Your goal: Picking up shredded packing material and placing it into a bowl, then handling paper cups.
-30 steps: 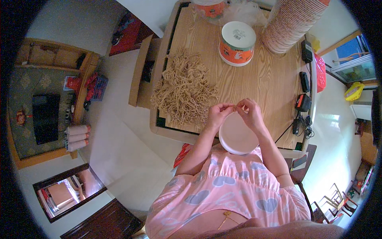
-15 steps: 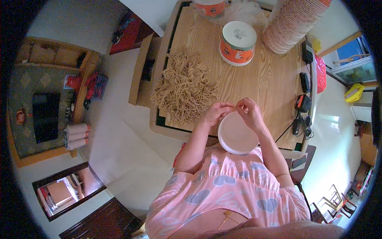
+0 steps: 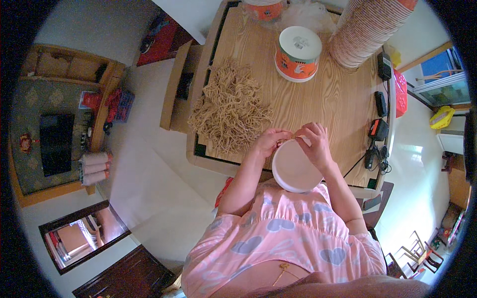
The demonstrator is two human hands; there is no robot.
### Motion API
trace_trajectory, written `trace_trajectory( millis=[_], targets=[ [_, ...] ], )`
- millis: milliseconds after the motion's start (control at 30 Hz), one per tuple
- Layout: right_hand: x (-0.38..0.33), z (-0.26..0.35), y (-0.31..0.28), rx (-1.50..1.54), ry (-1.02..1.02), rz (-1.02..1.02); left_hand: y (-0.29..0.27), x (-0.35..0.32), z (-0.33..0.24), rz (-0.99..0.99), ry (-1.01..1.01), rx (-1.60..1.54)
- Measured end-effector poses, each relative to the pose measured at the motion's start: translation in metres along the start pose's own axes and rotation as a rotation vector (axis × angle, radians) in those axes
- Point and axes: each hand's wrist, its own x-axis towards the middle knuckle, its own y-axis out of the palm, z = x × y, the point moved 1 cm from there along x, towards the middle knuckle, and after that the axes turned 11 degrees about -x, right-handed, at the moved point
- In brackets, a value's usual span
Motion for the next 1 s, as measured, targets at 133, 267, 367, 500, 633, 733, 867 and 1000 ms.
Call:
trace_trajectory(
  millis=[133, 267, 367, 500, 633, 733, 867, 1000],
  targets=[
    [0.0011, 0.0007, -0.0012, -0.041, -0.059, -0.018, 0.0, -0.0003, 0.0007, 0.01, -0.002, -0.017],
    [-0.0013, -0.0027, 0.0028, -0.066, -0.078, 0.0, 0.0003, -0.0006, 0.0, 0.003, -0.001, -0.006],
    [0.0, 0.0003, 0.0008, -0.034, -0.062, -0.017, -0.0007, -0.001, 0.0003, 0.011, 0.016, -0.031],
    [0.0004, 0.0015, -0.0002, -0.04, -0.051, -0.036, 0.0015, -0.0023, -0.0019, 0.019, 0.02, -0.021],
    [0.0017, 0.0004, 0.0013, -0.062, -0.058, -0.015, 0.0015, -0.002, -0.0016, 0.037, 0.037, -0.035],
    [0.0023, -0.0007, 0.0027, -0.067, -0.063, -0.02, 0.002, -0.0025, -0.0023, 0.028, 0.036, -0.026],
    [0.004, 0.0007, 0.0028, -0.073, -0.08, -0.023, 0.0004, -0.0012, -0.0008, 0.023, 0.042, -0.03],
    [0.0044, -0.0004, 0.0008, -0.001, -0.023, 0.003, 0.0086, -0.0044, -0.0032, -0.082, 0.101, 0.018]
  ],
)
